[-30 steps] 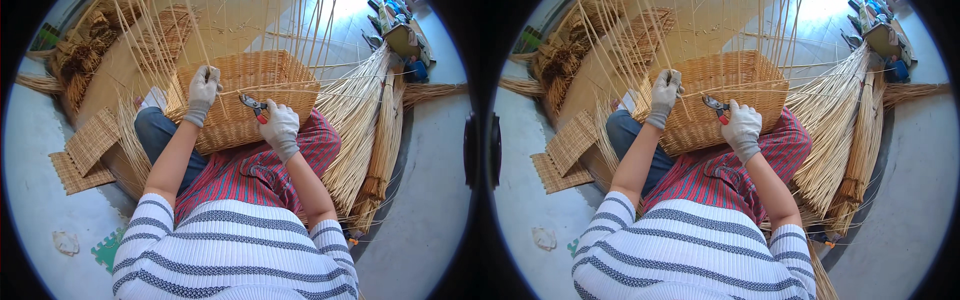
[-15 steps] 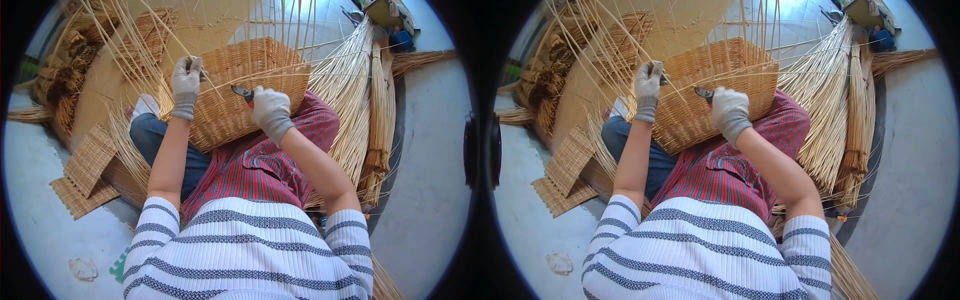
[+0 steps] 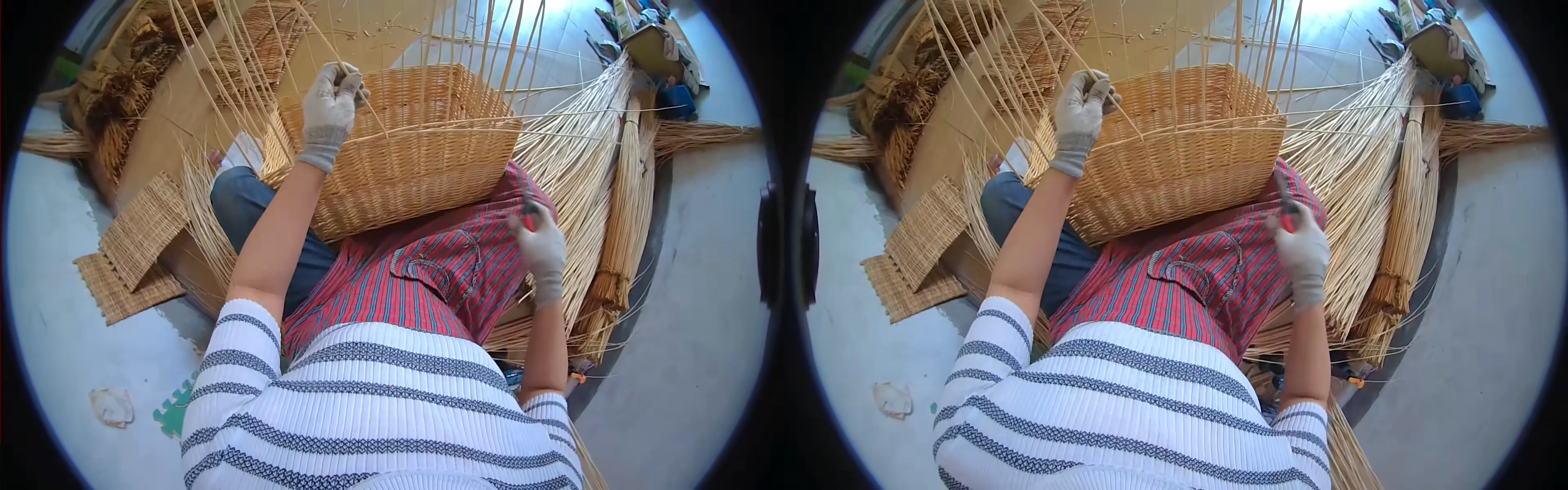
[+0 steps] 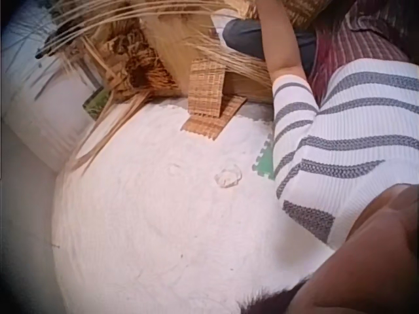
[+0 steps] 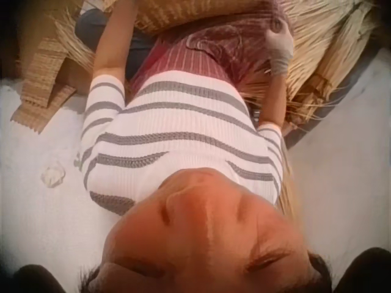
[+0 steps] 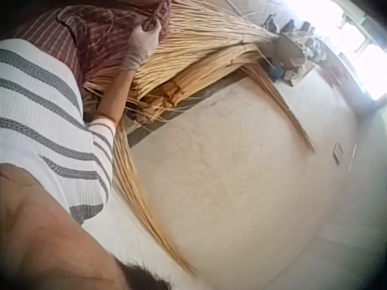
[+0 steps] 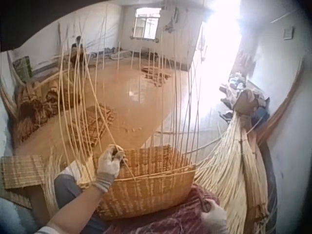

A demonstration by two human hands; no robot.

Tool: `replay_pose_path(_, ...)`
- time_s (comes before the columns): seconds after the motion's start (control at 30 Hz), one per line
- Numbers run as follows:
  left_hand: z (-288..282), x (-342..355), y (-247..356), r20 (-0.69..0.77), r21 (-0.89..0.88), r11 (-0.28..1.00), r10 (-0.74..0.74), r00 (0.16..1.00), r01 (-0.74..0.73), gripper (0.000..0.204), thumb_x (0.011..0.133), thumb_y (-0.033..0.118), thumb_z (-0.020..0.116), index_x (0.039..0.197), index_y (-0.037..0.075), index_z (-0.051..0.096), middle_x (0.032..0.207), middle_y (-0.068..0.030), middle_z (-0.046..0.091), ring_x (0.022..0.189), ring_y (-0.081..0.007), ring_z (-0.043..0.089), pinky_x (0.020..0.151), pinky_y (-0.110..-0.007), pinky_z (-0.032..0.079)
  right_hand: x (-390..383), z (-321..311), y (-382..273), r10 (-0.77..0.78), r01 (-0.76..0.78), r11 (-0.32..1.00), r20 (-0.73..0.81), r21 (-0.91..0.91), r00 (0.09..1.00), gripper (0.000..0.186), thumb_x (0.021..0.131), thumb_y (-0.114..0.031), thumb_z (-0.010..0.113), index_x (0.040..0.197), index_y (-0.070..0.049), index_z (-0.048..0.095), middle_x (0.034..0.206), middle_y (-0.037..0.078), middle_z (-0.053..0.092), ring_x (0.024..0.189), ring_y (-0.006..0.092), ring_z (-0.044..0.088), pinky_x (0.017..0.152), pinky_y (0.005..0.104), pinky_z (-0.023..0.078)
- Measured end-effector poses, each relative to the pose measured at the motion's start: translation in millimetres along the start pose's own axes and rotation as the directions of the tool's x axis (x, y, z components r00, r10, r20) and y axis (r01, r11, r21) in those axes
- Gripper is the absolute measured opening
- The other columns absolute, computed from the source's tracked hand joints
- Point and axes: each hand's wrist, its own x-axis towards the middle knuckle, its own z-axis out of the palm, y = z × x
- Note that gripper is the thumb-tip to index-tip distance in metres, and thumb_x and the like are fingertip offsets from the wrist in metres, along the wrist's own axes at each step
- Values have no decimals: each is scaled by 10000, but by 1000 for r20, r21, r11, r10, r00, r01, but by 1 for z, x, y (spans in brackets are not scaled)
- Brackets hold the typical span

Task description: The recorder is weaving a large wicker basket, using an electric drill to secure parts and hand-weaving long reed strips.

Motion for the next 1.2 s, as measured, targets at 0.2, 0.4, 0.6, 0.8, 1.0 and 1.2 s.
replay_pose_path(0.2, 11, -10, 11, 56, 76, 993, 84, 995, -88, 47, 971, 65, 615, 1008, 40, 600, 846, -19, 630, 735, -88, 644, 673, -244, 575, 14, -21, 97, 316, -327, 945, -199, -25, 928, 685, 798, -575, 743, 1259, -84, 622, 1067, 121, 703, 1017, 288, 660, 900, 392, 486)
replay_pose_path(0.4, 22, -22, 19, 57, 71, 988, 137, 989, -141, 44, 954, 45, 634, 992, 39, 613, 847, -4, 631, 740, -73, 627, 670, -235, 560, 31, 0, 197, 477, -441, 874, -186, 207, 859, 553, 848, -482, 729, 1122, -6, 667, 931, 107, 694, 878, 248, 639, 840, 378, 482)
replay_pose_path(0.6, 27, -39, 18, 165, 165, 977, 106, 980, -134, 60, 949, 35, 639, 994, 27, 600, 842, -11, 618, 750, -73, 599, 714, -254, 558, 43, 35, 251, 501, -439, 841, -151, 315, 852, 569, 839, -506, 731, 1096, -4, 667, 918, 123, 701, 836, 258, 636, 808, 386, 484)
replay_pose_path(0.8, 32, -42, 12, 287, 205, 863, 398, 872, -461, 72, 935, -12, 635, 995, 10, 601, 868, -28, 633, 761, -85, 601, 727, -253, 536, 62, 51, 275, 458, -420, 885, -205, 204, 865, 496, 863, -439, 733, 1042, 20, 676, 846, 82, 673, 761, 202, 578, 740, 352, 473)
replay_pose_path(1.0, 35, -40, 20, 285, 334, 889, 220, 933, -312, 122, 927, -99, 577, 1003, -4, 577, 873, -31, 628, 761, -101, 601, 729, -260, 530, 86, 54, 286, 450, -440, 893, -176, 91, 876, 580, 823, -521, 724, 1093, -12, 660, 965, 152, 712, 900, 315, 665, 826, 410, 490)
replay_pose_path(1.2, 48, -24, 25, 301, 270, 944, 104, 948, -189, 106, 958, -82, 526, 986, 2, 583, 838, -30, 605, 778, -99, 593, 719, -245, 517, 110, 60, 283, 402, -404, 915, -149, 17, 904, 586, 805, -532, 731, 1082, -20, 666, 928, 142, 706, 874, 287, 663, 813, 396, 493)
